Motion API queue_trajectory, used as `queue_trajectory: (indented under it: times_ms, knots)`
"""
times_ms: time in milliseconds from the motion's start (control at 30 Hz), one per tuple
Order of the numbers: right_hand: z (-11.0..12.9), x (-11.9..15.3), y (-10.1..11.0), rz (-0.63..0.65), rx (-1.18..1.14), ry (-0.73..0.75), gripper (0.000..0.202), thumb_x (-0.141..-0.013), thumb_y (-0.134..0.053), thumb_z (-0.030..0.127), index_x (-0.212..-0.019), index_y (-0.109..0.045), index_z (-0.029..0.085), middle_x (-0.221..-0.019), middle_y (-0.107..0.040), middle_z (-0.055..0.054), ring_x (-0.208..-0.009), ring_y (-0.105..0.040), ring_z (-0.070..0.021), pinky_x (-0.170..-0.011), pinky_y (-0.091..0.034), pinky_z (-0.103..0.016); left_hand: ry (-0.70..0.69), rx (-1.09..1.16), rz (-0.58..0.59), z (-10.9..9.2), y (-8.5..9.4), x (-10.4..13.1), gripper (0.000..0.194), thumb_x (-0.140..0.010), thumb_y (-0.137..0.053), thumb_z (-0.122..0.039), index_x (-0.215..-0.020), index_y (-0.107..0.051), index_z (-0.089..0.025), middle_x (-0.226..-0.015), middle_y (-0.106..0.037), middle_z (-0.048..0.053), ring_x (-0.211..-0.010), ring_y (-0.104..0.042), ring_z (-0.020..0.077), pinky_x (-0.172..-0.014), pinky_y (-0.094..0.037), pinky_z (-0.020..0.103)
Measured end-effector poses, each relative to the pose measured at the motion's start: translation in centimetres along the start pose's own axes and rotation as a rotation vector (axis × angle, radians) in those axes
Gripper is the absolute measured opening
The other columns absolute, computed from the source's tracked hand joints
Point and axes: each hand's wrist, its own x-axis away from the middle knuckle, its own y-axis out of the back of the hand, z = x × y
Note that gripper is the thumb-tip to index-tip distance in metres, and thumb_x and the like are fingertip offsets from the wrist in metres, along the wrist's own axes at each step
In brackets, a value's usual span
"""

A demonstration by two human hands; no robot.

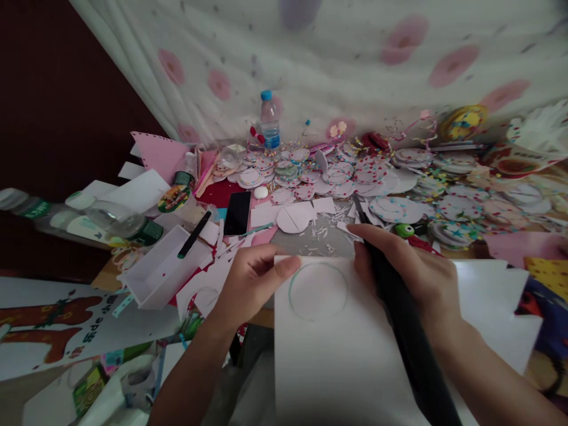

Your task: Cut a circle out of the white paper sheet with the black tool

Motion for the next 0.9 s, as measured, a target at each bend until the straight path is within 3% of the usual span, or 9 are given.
queue_trajectory:
  times_ms: [167,300,400,500,567,733,900]
  knots:
    - [-0.3,0.1,-0.1,0.023,-0.007,-0.007,0.036,-0.088,-0.055,0.012,-0.122,-0.057,0.024,-0.068,-0.063,0.003,-0.050,-0.058,-0.0107,-0.053,-0.046,-0.022,0.045,0.087,0.008,1.1,-0.5,-0.1,0.038,-0.076,-0.071,-0.050,-0.061,-0.064,-0.017,-0.053,-0.047,-0.004,-0.050,-0.038,0.0080,-0.048,-0.030,0.022]
    - [-0.5,-0.2,-0.2,0.058,-0.056,-0.004,0.038,-0.087,-0.052,0.009,-0.123,-0.056,0.022,-0.068,-0.064,0.004,-0.053,-0.060,-0.0115,-0.054,-0.046,-0.022,0.018,0.003,-0.021,1.0,-0.5,-0.1,0.034,-0.079,-0.069,-0.049,-0.070,-0.070,-0.016,-0.061,-0.058,-0.001,-0.057,-0.048,0.0108,-0.051,-0.035,0.021]
    - [-0.3,-0.7,-0.2,0.104,-0.136,0.031,0.041,-0.088,-0.047,0.006,-0.125,-0.054,0.021,-0.071,-0.065,0.003,-0.056,-0.063,-0.0121,-0.054,-0.046,-0.022,0.015,-0.091,0.103,-0.2,-0.1,-0.6,0.029,-0.080,-0.069,-0.046,-0.077,-0.072,-0.017,-0.065,-0.062,0.000,-0.059,-0.051,0.0117,-0.050,-0.036,0.020]
    - [-0.1,-1.0,0.0,0.101,-0.143,0.047,0.040,-0.089,-0.047,0.008,-0.125,-0.054,0.022,-0.071,-0.066,0.003,-0.058,-0.064,-0.0126,-0.052,-0.045,-0.022,-0.064,-0.224,0.231,-1.3,0.2,-1.4,0.029,-0.082,-0.066,-0.041,-0.067,-0.070,-0.016,-0.063,-0.059,0.000,-0.060,-0.052,0.0124,-0.052,-0.037,0.020]
    - [-0.1,-0.9,-0.1,0.095,-0.136,0.045,0.039,-0.090,-0.047,0.009,-0.126,-0.054,0.022,-0.071,-0.066,0.003,-0.058,-0.065,-0.0127,-0.052,-0.046,-0.022,-0.092,-0.249,0.251,-1.4,0.3,-1.7,0.032,-0.083,-0.065,-0.040,-0.061,-0.068,-0.016,-0.060,-0.057,0.000,-0.059,-0.050,0.0120,-0.052,-0.037,0.021]
    - [-0.4,-0.3,-1.0,0.047,-0.067,-0.008,0.035,-0.090,-0.052,0.013,-0.123,-0.057,0.022,-0.073,-0.067,0.002,-0.057,-0.064,-0.0130,-0.055,-0.049,-0.023,0.060,-0.083,0.114,0.1,-0.7,-0.9,0.028,-0.077,-0.072,-0.044,-0.073,-0.072,-0.017,-0.066,-0.064,0.001,-0.058,-0.055,0.0121,-0.050,-0.041,0.020]
    - [-0.5,-0.9,-1.7,-0.233,-0.131,-0.145,0.037,-0.086,-0.062,0.024,-0.123,-0.058,0.023,-0.083,-0.068,-0.003,-0.071,-0.066,-0.0180,-0.068,-0.053,-0.029,0.182,0.090,-0.094,1.2,-2.2,0.8,0.029,-0.072,-0.077,-0.043,-0.083,-0.074,-0.017,-0.071,-0.070,0.002,-0.057,-0.059,0.0127,-0.050,-0.045,0.020]
